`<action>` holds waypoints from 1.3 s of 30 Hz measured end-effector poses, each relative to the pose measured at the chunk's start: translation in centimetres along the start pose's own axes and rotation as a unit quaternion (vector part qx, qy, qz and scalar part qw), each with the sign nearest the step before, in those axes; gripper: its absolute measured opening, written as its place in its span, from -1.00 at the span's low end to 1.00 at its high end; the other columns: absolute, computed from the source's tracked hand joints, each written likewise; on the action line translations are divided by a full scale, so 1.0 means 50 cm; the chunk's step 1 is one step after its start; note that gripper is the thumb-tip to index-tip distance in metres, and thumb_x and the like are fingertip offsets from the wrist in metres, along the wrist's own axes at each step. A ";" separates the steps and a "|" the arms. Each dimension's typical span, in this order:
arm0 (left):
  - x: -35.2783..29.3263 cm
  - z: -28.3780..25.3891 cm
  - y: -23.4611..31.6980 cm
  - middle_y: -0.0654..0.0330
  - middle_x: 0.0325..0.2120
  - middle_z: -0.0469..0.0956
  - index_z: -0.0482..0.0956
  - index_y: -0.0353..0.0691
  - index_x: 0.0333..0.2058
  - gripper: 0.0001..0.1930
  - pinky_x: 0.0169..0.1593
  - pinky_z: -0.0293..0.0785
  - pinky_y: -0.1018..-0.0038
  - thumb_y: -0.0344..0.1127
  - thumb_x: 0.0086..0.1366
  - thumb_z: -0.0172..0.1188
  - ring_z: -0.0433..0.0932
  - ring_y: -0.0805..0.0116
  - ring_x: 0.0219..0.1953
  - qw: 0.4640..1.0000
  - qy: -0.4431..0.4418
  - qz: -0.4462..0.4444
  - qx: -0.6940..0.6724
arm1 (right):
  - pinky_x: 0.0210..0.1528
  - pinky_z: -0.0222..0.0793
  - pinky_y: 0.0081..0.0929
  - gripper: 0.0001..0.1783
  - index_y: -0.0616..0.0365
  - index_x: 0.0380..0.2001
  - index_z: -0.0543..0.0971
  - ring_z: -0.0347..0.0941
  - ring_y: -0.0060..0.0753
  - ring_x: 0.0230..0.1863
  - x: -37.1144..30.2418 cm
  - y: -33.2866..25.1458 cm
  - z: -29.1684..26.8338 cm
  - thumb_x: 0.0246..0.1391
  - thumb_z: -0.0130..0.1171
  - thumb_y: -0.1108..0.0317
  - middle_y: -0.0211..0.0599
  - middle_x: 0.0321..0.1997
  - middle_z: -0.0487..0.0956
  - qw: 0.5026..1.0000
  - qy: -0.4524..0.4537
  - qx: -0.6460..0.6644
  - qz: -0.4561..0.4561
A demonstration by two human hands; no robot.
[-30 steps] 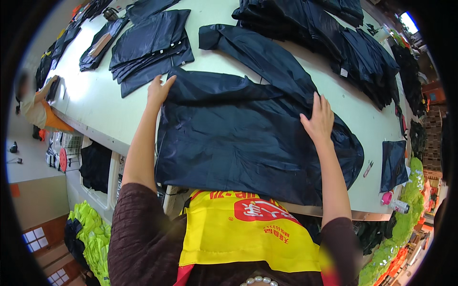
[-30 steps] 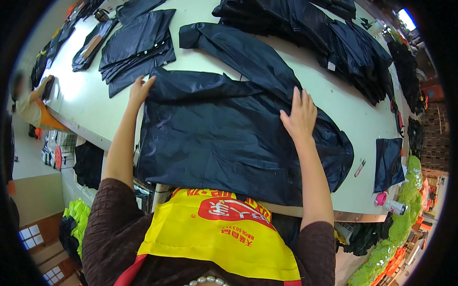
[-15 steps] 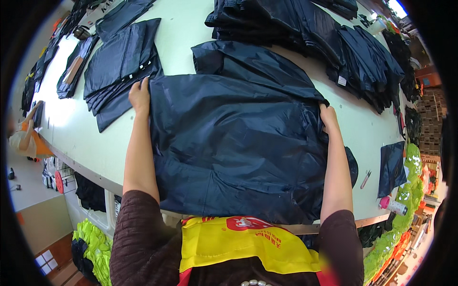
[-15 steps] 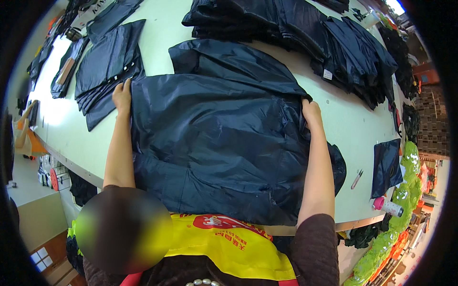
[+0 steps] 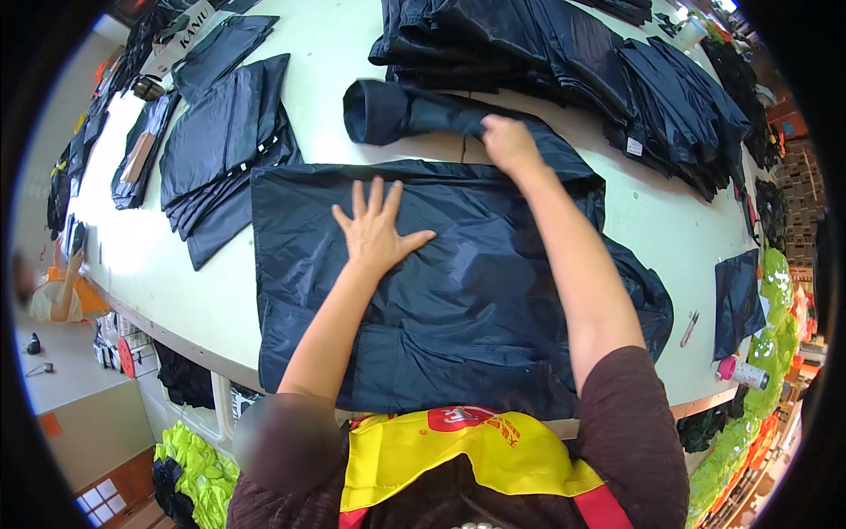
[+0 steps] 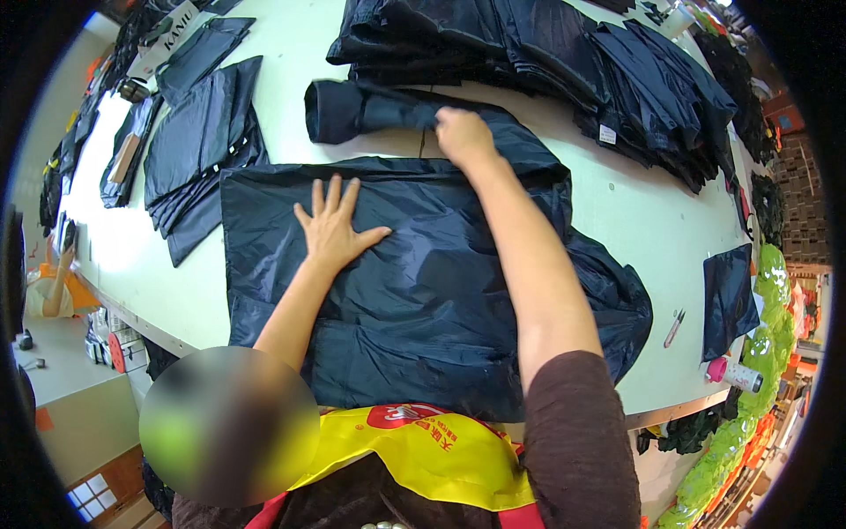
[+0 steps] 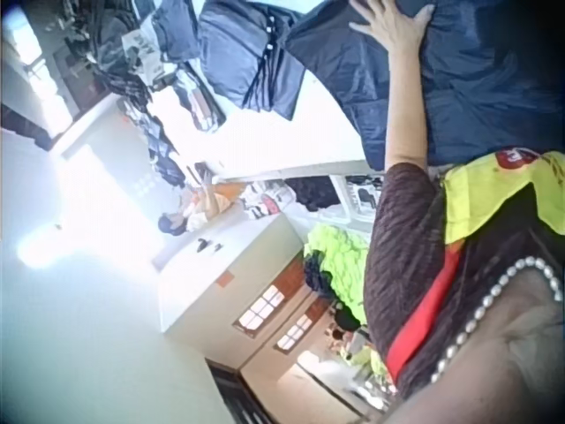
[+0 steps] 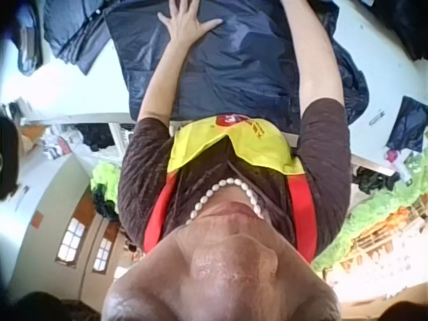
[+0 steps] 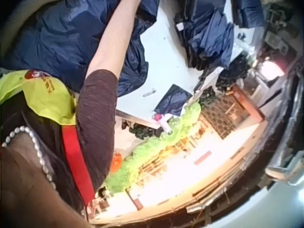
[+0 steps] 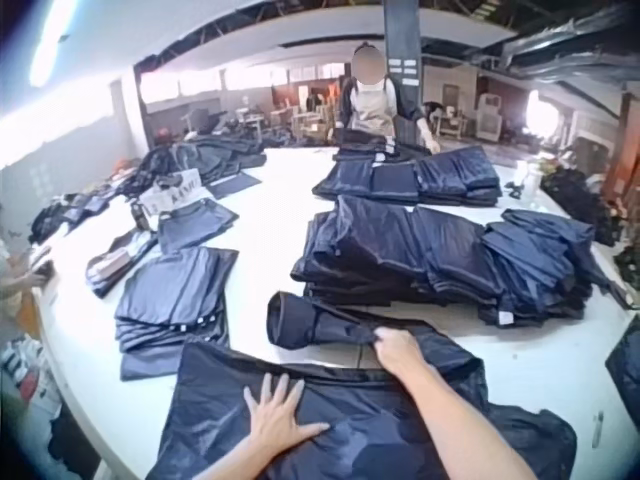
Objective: The person folds a black jacket on a table, aligns the sleeves and edges, and places it into a clear plastic bag. They then add the packaged jacket to a stack of similar items.
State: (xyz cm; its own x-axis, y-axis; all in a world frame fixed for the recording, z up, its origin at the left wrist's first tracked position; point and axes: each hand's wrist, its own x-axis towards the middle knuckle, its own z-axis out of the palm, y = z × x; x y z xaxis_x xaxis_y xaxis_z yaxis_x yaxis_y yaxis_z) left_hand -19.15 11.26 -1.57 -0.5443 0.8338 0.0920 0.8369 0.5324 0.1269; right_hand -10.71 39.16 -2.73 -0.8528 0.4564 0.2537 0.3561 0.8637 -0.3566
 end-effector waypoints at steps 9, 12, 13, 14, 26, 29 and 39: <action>0.006 0.015 -0.030 0.01 0.28 0.00 0.12 0.02 0.25 0.06 0.13 -0.20 -0.38 0.49 -0.19 0.14 -0.13 -0.09 0.33 0.995 -0.031 -0.093 0.021 | -0.09 0.41 -0.32 -0.71 0.20 -0.22 0.54 0.49 -0.29 -0.19 -0.036 -0.048 -0.505 0.09 -0.02 0.26 -0.27 -0.23 0.59 0.546 0.488 0.664 0.152; 0.009 0.015 -0.023 0.01 0.28 0.01 0.12 0.02 0.25 0.05 0.15 -0.22 -0.35 0.48 -0.16 0.14 -0.13 -0.07 0.33 0.995 -0.035 -0.096 0.018 | -0.07 0.36 -0.27 -0.70 0.21 -0.20 0.51 0.46 -0.19 -0.14 -0.053 -0.186 -0.460 0.12 -0.02 0.24 -0.19 -0.18 0.55 0.770 0.461 0.437 0.048; 0.012 0.011 -0.019 0.01 0.27 0.01 0.13 0.01 0.25 0.04 0.16 -0.22 -0.34 0.47 -0.16 0.14 -0.13 -0.07 0.33 0.995 -0.036 -0.093 0.016 | -0.07 0.35 -0.25 -0.70 0.21 -0.19 0.50 0.44 -0.15 -0.12 -0.056 -0.231 -0.422 0.13 -0.02 0.24 -0.17 -0.16 0.54 0.895 0.416 0.157 -0.044; 0.015 0.014 -0.017 -0.01 0.27 0.02 0.15 -0.01 0.24 0.02 0.18 -0.25 -0.30 0.46 -0.13 0.14 -0.12 -0.05 0.33 0.996 -0.019 -0.083 -0.003 | -0.06 0.33 -0.23 -0.70 0.21 -0.18 0.49 0.43 -0.12 -0.11 -0.062 -0.276 -0.382 0.14 -0.02 0.23 -0.14 -0.15 0.53 0.919 0.360 -0.023 -0.158; -0.133 0.017 -0.213 0.14 0.24 0.11 0.10 -0.12 0.23 -0.39 0.32 -0.07 0.23 0.13 0.33 -0.33 0.04 0.18 0.28 0.326 0.016 -0.110 -0.939 | 0.22 0.03 -0.09 -0.23 0.13 0.19 0.21 0.09 -0.10 0.29 -0.475 -0.053 -0.280 -0.20 0.13 0.41 -0.05 0.26 0.21 0.953 -0.147 -0.227 0.135; -0.120 0.029 -0.216 0.14 0.23 0.12 0.12 -0.12 0.21 -0.41 0.32 -0.08 0.24 0.10 0.33 -0.30 0.05 0.18 0.27 0.297 0.025 -0.104 -0.949 | 0.23 0.06 -0.19 -0.18 0.13 0.22 0.17 0.06 -0.11 0.31 -0.502 0.000 -0.274 -0.23 0.14 0.40 -0.06 0.30 0.16 0.951 -0.213 -0.172 0.146; 0.023 0.068 -0.305 0.15 0.21 0.17 0.19 -0.11 0.17 -0.50 0.33 -0.13 0.29 -0.01 0.35 -0.22 0.09 0.17 0.24 0.319 0.043 -0.008 -0.947 | -0.07 0.34 -0.37 -0.31 0.17 0.13 0.30 0.39 -0.20 0.00 -0.548 0.129 -0.261 -0.21 0.01 0.66 -0.15 0.06 0.45 0.965 -0.033 -0.248 0.075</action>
State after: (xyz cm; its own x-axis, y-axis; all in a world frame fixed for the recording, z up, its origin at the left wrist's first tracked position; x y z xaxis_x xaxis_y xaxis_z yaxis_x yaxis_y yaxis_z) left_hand -32.34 4.60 -6.77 -0.6157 0.7825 0.0926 -0.6561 -0.5742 0.4897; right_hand 19.96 35.02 -0.26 -0.7938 0.5840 0.1698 0.6029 0.7923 0.0935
